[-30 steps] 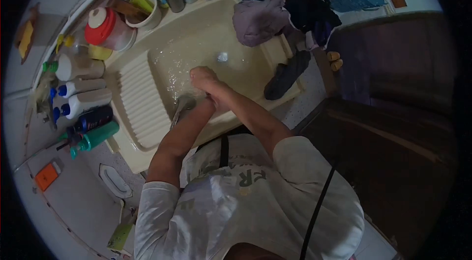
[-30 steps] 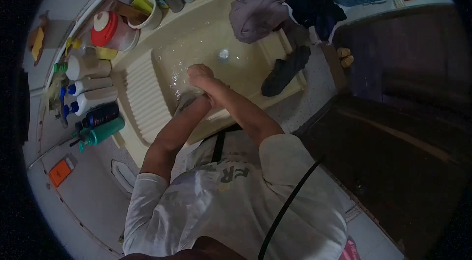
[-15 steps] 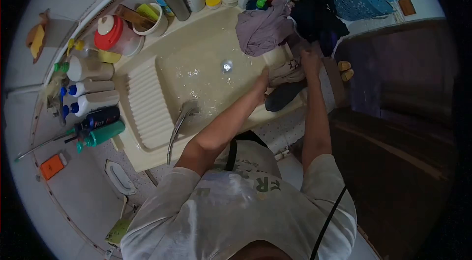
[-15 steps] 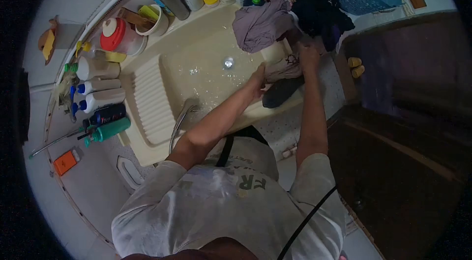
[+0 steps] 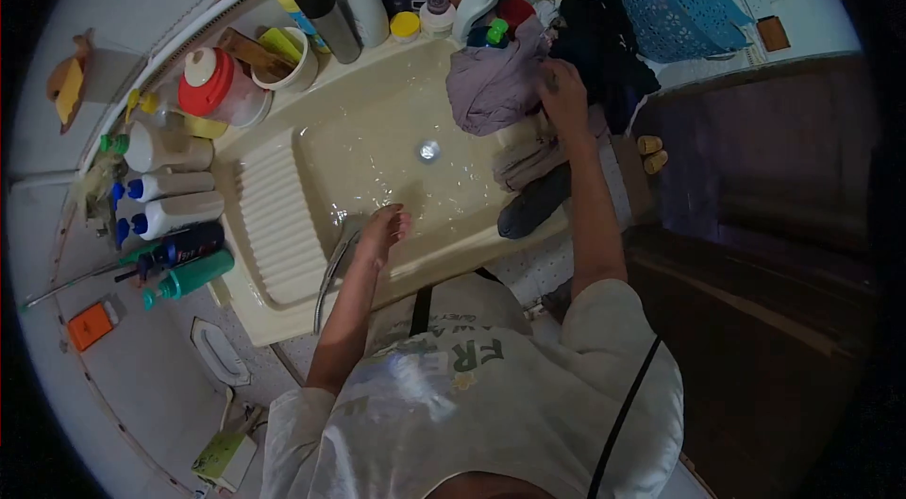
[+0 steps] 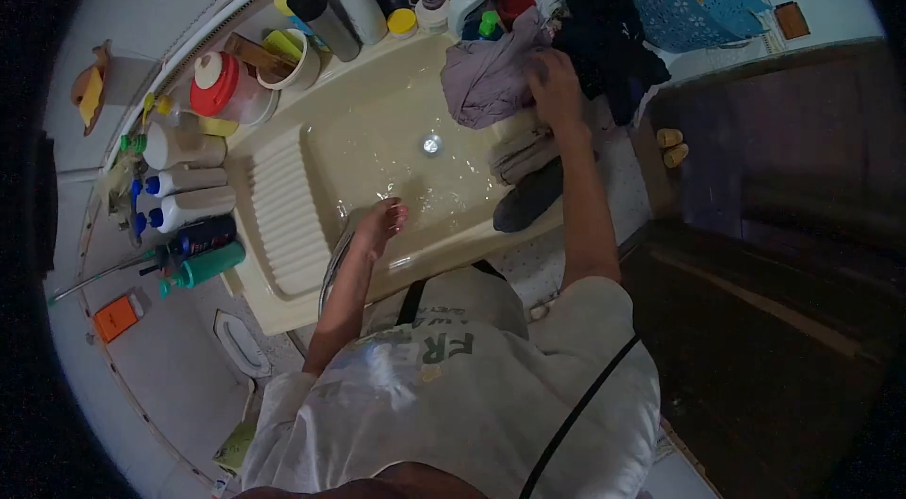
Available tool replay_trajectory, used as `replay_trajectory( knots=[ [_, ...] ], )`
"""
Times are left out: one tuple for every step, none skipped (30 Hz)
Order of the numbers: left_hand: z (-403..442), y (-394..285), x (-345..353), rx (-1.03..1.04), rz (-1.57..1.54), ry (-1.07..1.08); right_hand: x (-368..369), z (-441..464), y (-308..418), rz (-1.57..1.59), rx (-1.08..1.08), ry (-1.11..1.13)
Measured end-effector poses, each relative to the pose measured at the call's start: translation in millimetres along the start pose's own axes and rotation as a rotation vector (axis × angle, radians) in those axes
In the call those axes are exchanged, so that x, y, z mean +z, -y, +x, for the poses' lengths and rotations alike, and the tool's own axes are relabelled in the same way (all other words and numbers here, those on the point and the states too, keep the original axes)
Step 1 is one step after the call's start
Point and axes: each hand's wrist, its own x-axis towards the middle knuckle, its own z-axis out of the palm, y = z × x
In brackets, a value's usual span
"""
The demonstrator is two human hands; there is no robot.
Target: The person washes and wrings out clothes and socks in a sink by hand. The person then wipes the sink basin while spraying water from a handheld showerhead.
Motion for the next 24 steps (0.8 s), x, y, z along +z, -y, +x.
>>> replay_trajectory(
  knots=[
    [-6,2,-3,0.023,-0.099,-0.031,2,3,-2,0.047,0.067,0.003],
    [-10,4,-4,0.023,-0.114,-0.036,6,1,-2,0.047,0.057,0.015],
    [-14,3,-5,0.017,-0.116,-0.082,8,0,10,-0.022,-0.061,0.065],
    [-17,2,-6,0.012,-0.118,-0.128,12,-2,20,-0.089,-0.178,0.113],
    [-17,2,-6,0.016,-0.127,-0.135,21,-4,28,-0.084,-0.188,0.118],
    [-17,2,-3,0.005,-0.123,-0.115,32,-8,35,-0.113,-0.191,0.099],
    [-17,1,-2,-0.007,-0.116,-0.092,40,-11,42,-0.143,-0.192,0.078],
    [-17,-1,-1,-0.004,-0.114,-0.085,43,-13,46,-0.148,-0.193,0.072],
    [-19,-4,2,0.016,-0.105,-0.076,41,-14,49,-0.151,-0.163,0.108],
    [-21,-6,5,0.033,-0.094,-0.065,36,-16,47,-0.155,-0.129,0.143],
    [-22,-8,7,0.034,-0.086,-0.047,33,-15,37,-0.169,-0.121,0.131],
    [-24,-10,5,0.026,-0.079,-0.052,29,-12,24,-0.075,-0.118,0.113],
    [-25,-12,3,0.02,-0.074,-0.057,21,-5,13,0.017,-0.118,0.094],
    [-27,-11,0,0.039,-0.09,-0.048,7,2,1,-0.018,-0.08,0.021],
    [-27,-11,-3,0.042,-0.089,-0.039,-9,11,-12,-0.048,-0.044,-0.048],
    [-27,-9,-8,0.031,-0.083,-0.055,-19,21,-36,-0.148,-0.038,-0.148],
    [-28,-7,-14,0.019,-0.078,-0.078,-26,27,-58,-0.243,-0.033,-0.243],
    [-30,-4,-19,0.021,-0.083,-0.089,-38,31,-63,-0.383,0.069,-0.264],
    [-30,-1,-23,0.024,-0.097,-0.08,-47,36,-65,-0.523,0.17,-0.284],
    [-30,2,-26,0.028,-0.112,-0.067,-47,38,-73,-0.519,0.165,-0.279],
    [-30,5,-28,0.027,-0.116,-0.07,-46,38,-83,-0.497,0.277,-0.159],
    [-30,7,-29,0.022,-0.12,-0.069,-47,39,-92,-0.476,0.387,-0.038],
    [-31,11,-30,0.017,-0.126,-0.068,-49,41,-100,-0.481,0.383,-0.034],
    [-32,12,-29,0.016,-0.131,-0.068,-51,45,-103,-0.472,0.396,-0.052]
  ],
)
